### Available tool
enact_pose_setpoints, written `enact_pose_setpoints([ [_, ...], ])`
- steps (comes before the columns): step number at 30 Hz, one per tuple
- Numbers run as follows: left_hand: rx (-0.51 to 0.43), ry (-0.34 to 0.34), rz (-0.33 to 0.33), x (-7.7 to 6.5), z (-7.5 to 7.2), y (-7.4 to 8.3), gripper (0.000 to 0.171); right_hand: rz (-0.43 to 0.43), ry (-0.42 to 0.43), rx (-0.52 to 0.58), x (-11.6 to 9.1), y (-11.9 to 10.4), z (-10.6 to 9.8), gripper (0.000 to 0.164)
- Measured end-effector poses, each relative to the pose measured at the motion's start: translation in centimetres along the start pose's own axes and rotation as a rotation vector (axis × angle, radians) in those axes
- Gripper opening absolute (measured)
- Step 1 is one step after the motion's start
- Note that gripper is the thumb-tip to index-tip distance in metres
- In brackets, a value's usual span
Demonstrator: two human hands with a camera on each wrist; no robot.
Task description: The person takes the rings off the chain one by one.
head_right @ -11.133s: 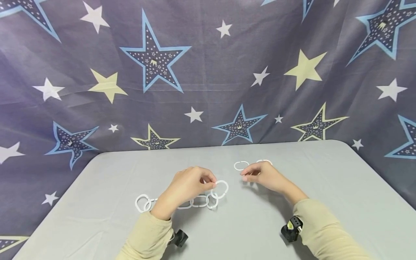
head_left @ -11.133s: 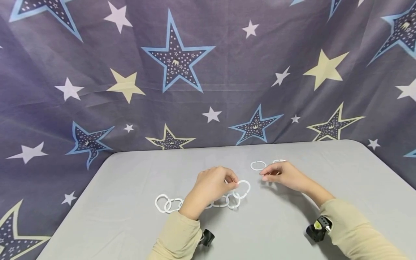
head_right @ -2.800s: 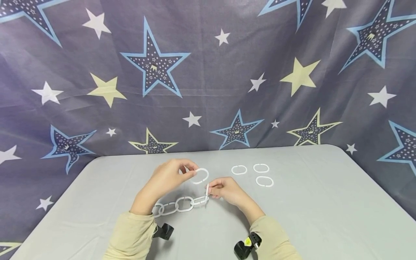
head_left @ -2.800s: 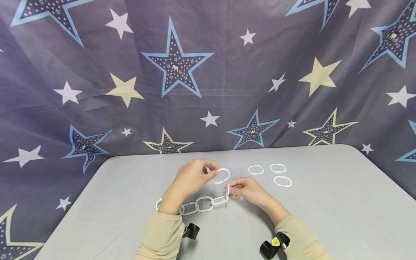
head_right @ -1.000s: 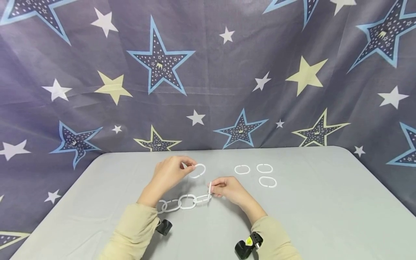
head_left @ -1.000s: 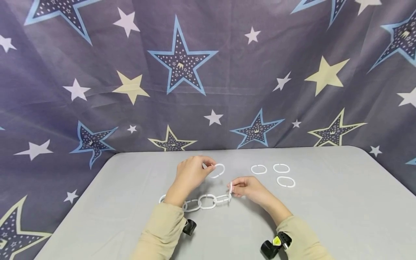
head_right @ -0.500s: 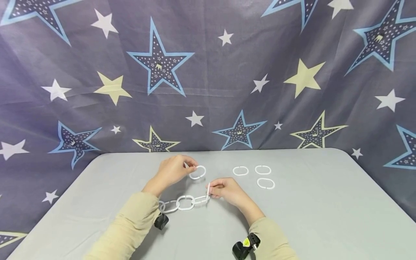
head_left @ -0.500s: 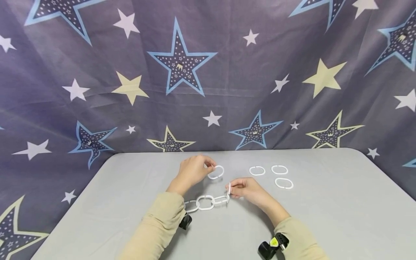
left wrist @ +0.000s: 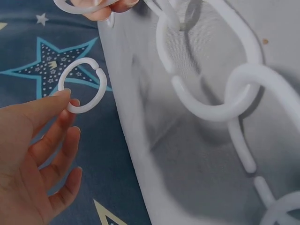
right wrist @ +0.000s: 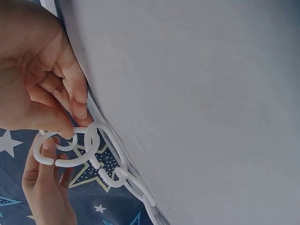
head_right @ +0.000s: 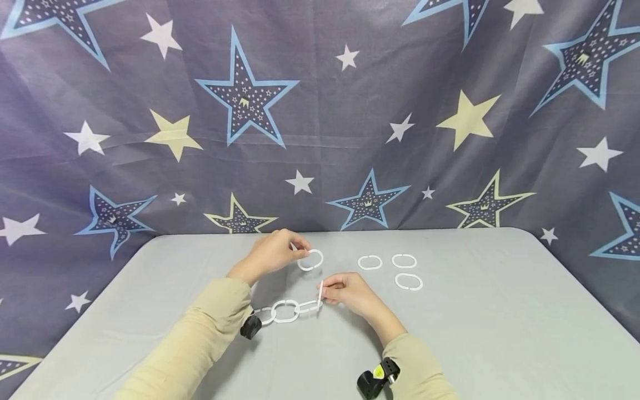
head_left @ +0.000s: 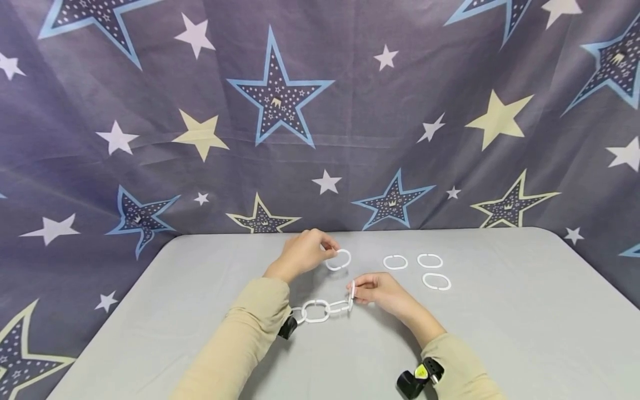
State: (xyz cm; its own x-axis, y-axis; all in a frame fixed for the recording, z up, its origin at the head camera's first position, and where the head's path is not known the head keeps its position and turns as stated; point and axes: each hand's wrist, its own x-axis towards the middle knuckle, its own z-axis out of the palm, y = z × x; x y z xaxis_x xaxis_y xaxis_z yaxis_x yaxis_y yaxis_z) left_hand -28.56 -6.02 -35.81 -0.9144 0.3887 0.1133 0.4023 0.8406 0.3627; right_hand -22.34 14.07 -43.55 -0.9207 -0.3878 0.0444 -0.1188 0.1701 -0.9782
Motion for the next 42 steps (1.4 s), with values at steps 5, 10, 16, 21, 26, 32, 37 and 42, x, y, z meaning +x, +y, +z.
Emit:
enact_pose_setpoints([
  [5, 0.047, -0.016, 0.011, 0.6, 0.2, 0.5, 0.01, -0.011, -0.001, 0.014, 0.1, 0.0, 0.1, 0.026],
  [10, 0.067, -0.025, 0.026, 1.3, 1.0, 0.2, 0.011, -0.016, -0.002, 0.025, 0.1, 0.0, 0.1, 0.026],
  [16, 0.052, -0.03, 0.041, 2.0, 1.7, -0.4, 0.013, -0.02, -0.006, 0.029, 0.0, 0.1, 0.2, 0.025],
  [21, 0.037, -0.012, 0.078, 2.6, 2.1, -0.7, 0.013, -0.018, -0.01, 0.031, 0.0, 0.1, 0.2, 0.025],
  [26, 0.038, 0.011, 0.126, 3.5, 2.4, -0.5, 0.013, -0.016, -0.018, 0.03, 0.0, -0.1, 0.1, 0.026],
  [32, 0.021, -0.007, 0.13, 4.3, 2.4, 0.2, 0.013, -0.016, -0.029, 0.04, 0.0, -0.1, 0.2, 0.026],
  [37, 0.016, -0.048, 0.114, 4.9, 2.9, 0.7, 0.011, -0.022, -0.03, 0.052, 0.1, 0.0, 0.0, 0.026],
  [42, 0.002, -0.07, 0.109, 5.5, 3.6, 0.7, 0.008, -0.032, -0.037, 0.056, 0.1, 0.3, 0.0, 0.026],
])
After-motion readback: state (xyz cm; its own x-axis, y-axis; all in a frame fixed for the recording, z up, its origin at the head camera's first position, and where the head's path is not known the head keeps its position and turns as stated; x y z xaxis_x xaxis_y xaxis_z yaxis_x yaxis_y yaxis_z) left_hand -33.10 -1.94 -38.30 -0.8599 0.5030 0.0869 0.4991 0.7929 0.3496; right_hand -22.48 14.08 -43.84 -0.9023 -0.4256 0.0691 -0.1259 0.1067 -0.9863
